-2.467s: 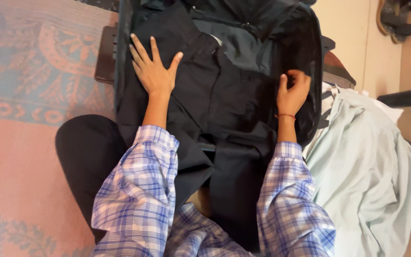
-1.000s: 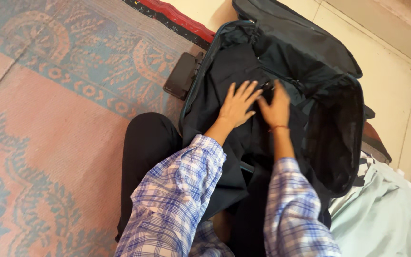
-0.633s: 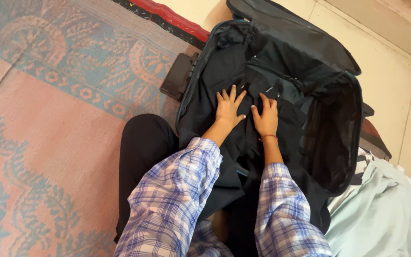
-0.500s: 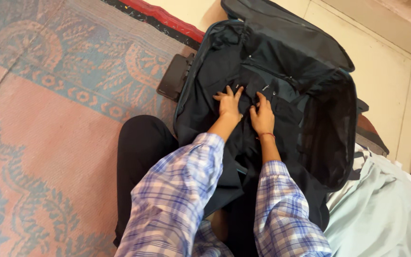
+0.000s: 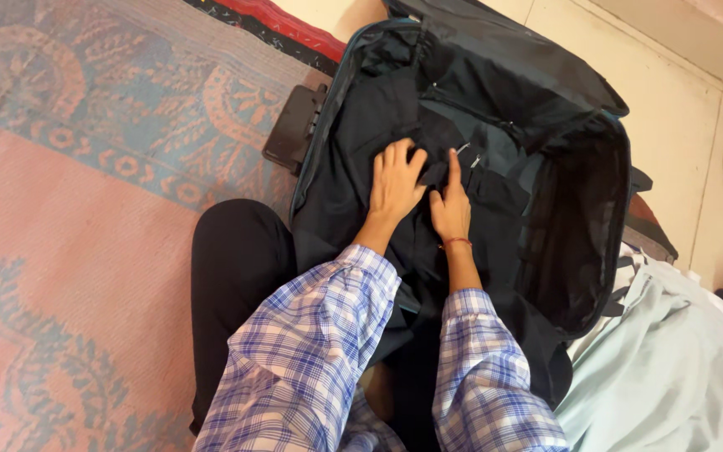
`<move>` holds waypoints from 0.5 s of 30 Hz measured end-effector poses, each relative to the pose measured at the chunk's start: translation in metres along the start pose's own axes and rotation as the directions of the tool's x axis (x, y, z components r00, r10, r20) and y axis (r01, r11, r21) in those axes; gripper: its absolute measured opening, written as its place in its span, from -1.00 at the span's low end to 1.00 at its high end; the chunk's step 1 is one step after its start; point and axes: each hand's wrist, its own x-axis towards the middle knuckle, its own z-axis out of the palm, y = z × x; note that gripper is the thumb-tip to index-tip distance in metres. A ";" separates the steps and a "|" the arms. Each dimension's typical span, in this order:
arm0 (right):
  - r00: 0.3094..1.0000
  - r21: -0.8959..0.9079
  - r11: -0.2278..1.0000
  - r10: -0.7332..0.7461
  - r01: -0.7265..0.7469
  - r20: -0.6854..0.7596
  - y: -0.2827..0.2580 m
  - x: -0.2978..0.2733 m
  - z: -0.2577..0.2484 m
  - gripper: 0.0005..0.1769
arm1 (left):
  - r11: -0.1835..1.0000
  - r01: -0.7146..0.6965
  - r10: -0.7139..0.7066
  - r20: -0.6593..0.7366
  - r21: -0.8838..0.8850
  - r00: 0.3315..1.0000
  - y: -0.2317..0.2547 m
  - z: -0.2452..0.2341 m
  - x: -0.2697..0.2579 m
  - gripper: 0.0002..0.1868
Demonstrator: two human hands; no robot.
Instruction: The person buttons a light blue shirt, folds it, and places it into a suitcase before unfolding and rearranging a pair of black trousers inside the suitcase.
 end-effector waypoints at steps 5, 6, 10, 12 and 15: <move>0.985 -0.015 0.986 -0.165 0.165 -0.053 0.007 0.003 0.004 -0.37 | 0.956 -0.247 0.255 -0.029 0.156 0.967 0.001 -0.003 0.007 -0.69; 0.985 -0.006 0.987 -0.159 0.159 -0.067 0.007 0.002 0.006 -0.45 | 0.964 -0.250 0.250 0.008 0.087 0.968 0.002 -0.003 0.006 -0.67; 0.996 -0.063 0.996 -0.060 0.056 -0.058 0.003 0.000 0.006 -0.43 | 0.995 -0.096 0.100 0.126 -0.035 0.987 0.001 0.002 0.004 -0.81; 0.965 -0.119 0.976 -0.201 0.183 -0.165 -0.002 -0.002 0.005 -0.43 | 0.995 -0.018 0.029 0.114 -0.100 0.993 0.002 0.004 0.004 -0.81; 0.979 -0.036 0.996 -0.083 0.077 -0.189 -0.009 -0.004 0.006 -0.33 | 0.978 0.083 -0.072 0.064 -0.190 0.995 -0.001 0.006 0.007 -0.81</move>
